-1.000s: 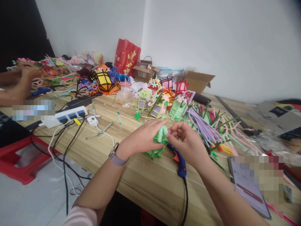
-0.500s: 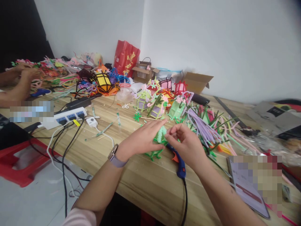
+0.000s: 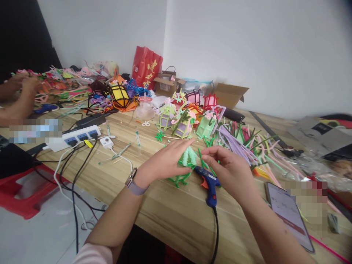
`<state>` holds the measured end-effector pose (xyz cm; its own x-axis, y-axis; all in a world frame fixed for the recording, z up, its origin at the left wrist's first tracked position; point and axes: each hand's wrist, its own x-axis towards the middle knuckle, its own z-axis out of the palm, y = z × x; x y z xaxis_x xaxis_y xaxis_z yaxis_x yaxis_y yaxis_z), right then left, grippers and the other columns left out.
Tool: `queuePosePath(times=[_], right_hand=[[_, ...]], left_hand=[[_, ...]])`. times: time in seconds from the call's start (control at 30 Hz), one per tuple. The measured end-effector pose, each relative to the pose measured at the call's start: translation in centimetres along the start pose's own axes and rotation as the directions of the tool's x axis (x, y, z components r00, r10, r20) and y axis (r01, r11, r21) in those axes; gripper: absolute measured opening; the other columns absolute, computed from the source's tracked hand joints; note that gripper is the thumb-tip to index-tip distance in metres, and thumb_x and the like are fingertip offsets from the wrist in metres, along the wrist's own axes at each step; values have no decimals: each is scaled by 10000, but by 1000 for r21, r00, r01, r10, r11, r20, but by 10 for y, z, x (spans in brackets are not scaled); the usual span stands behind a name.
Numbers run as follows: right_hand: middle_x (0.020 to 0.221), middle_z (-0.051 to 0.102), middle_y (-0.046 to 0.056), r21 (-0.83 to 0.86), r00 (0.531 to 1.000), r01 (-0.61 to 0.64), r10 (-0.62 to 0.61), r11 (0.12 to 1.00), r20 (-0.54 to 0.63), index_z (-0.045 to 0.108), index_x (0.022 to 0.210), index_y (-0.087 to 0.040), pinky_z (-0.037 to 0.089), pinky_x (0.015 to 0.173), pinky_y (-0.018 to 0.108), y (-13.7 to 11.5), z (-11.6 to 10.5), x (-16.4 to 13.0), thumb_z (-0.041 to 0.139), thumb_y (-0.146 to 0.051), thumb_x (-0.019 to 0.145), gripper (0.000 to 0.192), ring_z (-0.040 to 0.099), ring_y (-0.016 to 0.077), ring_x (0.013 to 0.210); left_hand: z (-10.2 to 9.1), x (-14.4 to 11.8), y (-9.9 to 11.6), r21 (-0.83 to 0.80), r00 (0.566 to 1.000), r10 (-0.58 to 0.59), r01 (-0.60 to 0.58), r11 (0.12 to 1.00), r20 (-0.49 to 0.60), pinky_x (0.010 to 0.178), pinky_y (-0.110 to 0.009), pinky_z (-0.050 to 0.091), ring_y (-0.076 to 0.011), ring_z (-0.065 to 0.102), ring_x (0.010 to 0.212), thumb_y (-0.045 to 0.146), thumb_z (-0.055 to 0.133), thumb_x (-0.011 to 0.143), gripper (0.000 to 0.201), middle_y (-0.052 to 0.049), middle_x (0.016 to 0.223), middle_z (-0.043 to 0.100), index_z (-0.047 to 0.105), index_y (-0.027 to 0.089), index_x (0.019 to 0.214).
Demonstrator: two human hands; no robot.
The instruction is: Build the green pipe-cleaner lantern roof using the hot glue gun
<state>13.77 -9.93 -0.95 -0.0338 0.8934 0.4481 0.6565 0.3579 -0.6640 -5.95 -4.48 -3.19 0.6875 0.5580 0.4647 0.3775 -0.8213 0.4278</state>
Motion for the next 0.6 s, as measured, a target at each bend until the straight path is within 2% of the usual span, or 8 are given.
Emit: queuePosePath(times=[0.13, 0.23, 0.43, 0.6], right_hand=[[682, 685, 12, -115, 993, 113, -114, 987, -2, 688, 794, -223, 422, 576, 280, -8, -2, -3, 546, -326, 863, 189, 590, 165, 605], [660, 669, 15, -147, 992, 130, -130, 981, 8, 691, 767, -217, 409, 559, 273, -9, -1, -2, 554, -326, 856, 196, 569, 157, 587], [535, 577, -18, -122, 997, -3, 12, 993, 75, 665, 671, -211, 345, 479, 253, -18, 7, 6, 626, -380, 787, 208, 477, 126, 486], [470, 520, -38, -127, 970, -144, 165, 981, 180, 653, 617, -199, 304, 448, 243, -25, 7, 16, 648, -382, 739, 219, 416, 103, 438]], left_hand=[[0, 0, 0, 2, 1000, 11, -11, 1000, -8, 1142, -451, 360, -277, 398, 1395, 242, 683, 781, 809, -161, 1503, 420, 280, 176, 1478], [0, 0, 0, -3, 1000, 17, -17, 1000, -3, 1141, -447, 361, -270, 395, 1397, 240, 672, 792, 799, -156, 1504, 419, 270, 180, 1480], [0, 0, 1, -6, 999, 26, -27, 1000, -28, 1119, -438, 385, -268, 440, 1358, 245, 677, 787, 726, -142, 1454, 475, 333, 193, 1424], [3, -1, 0, 31, 996, 37, -34, 999, -87, 1054, -432, 441, -279, 515, 1277, 212, 673, 754, 653, -156, 1355, 539, 372, 172, 1333]])
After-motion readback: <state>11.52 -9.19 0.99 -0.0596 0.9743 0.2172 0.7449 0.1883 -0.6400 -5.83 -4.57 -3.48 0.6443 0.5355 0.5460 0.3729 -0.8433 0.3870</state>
